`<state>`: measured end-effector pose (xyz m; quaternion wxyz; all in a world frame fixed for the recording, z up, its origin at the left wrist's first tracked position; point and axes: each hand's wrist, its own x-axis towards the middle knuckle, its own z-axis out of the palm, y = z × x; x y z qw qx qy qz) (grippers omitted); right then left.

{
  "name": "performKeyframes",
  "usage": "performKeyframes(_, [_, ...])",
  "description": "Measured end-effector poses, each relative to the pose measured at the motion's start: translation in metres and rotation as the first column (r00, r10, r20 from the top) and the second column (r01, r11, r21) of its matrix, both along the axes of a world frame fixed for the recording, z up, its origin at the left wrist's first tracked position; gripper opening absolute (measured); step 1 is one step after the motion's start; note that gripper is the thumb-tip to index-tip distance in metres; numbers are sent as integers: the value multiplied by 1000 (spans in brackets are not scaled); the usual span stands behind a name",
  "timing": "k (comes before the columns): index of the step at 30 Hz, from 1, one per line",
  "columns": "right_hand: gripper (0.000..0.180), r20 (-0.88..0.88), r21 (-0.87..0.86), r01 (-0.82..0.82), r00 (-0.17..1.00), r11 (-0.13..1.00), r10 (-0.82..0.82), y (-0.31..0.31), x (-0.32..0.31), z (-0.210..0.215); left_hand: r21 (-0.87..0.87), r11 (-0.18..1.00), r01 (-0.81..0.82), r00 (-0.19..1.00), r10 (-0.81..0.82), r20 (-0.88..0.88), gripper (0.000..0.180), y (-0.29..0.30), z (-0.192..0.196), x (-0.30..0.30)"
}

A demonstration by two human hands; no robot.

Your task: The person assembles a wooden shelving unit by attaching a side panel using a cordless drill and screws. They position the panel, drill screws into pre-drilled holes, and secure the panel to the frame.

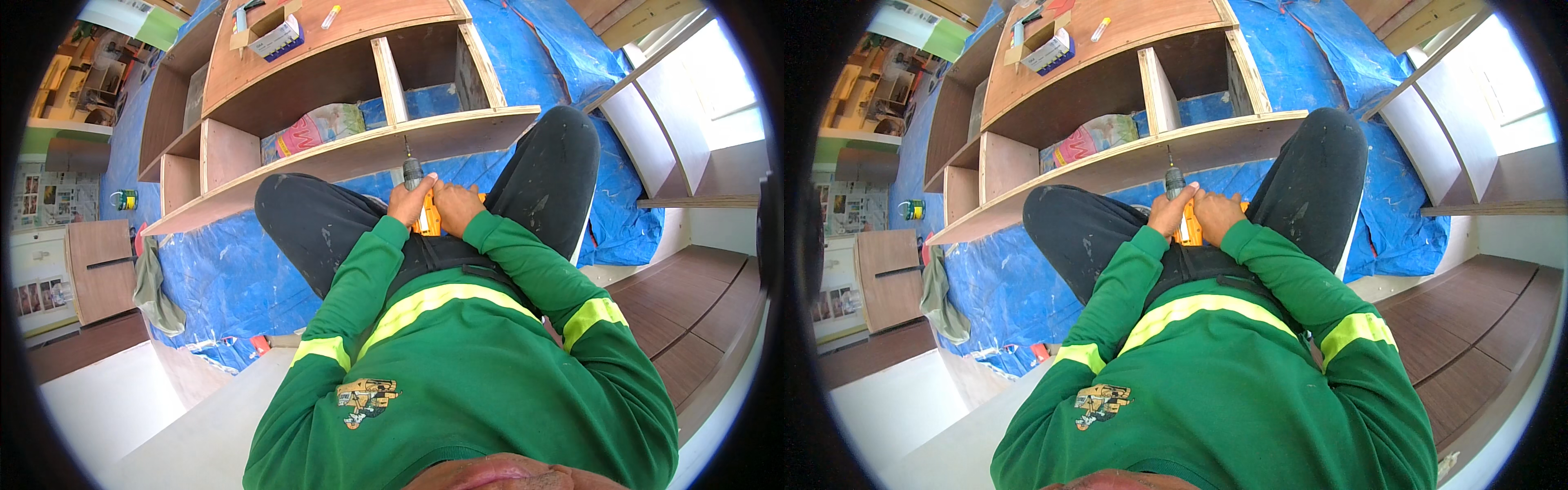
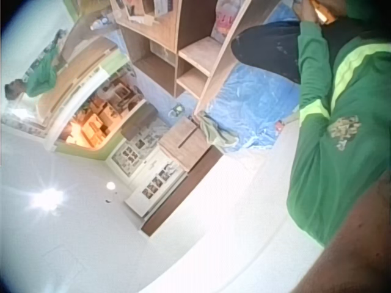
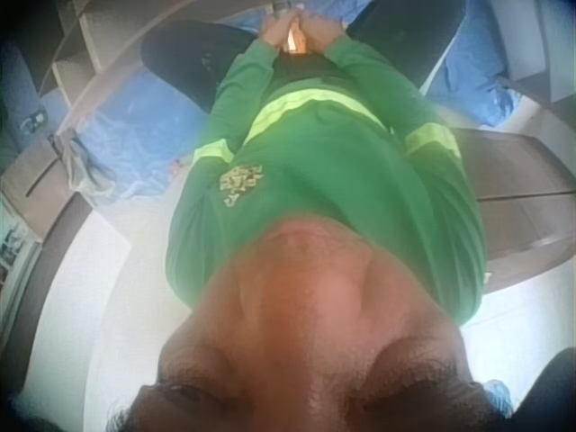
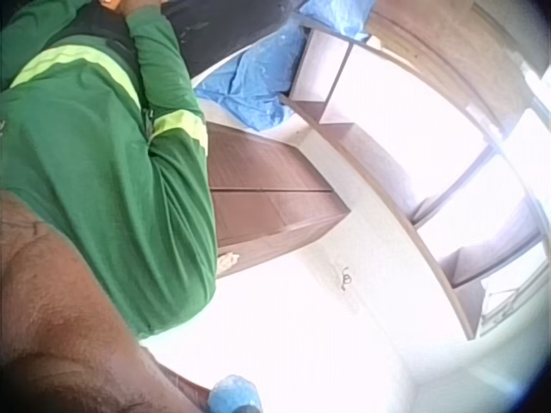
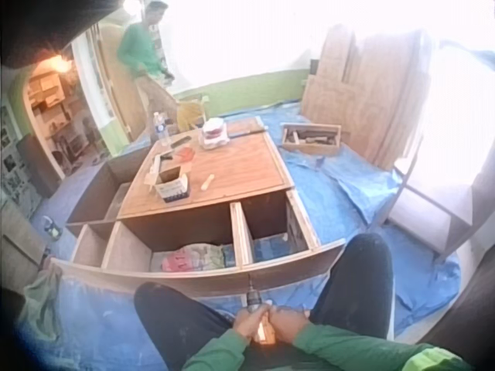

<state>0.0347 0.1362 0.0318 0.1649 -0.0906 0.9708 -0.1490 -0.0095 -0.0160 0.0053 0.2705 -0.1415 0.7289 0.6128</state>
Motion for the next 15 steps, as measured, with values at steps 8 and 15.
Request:
performKeyframes(8, [31, 34, -6, -1, 999, 1000, 1, 0, -2, 4, -14, 1000, -5, 1000, 5, -12, 52, 0, -3, 0])
performKeyframes(15, [31, 22, -18, 3, 1000, 1000, -3, 0, -2, 2, -6, 1000, -6, 1000, 6, -10, 51, -1, -5, -1])
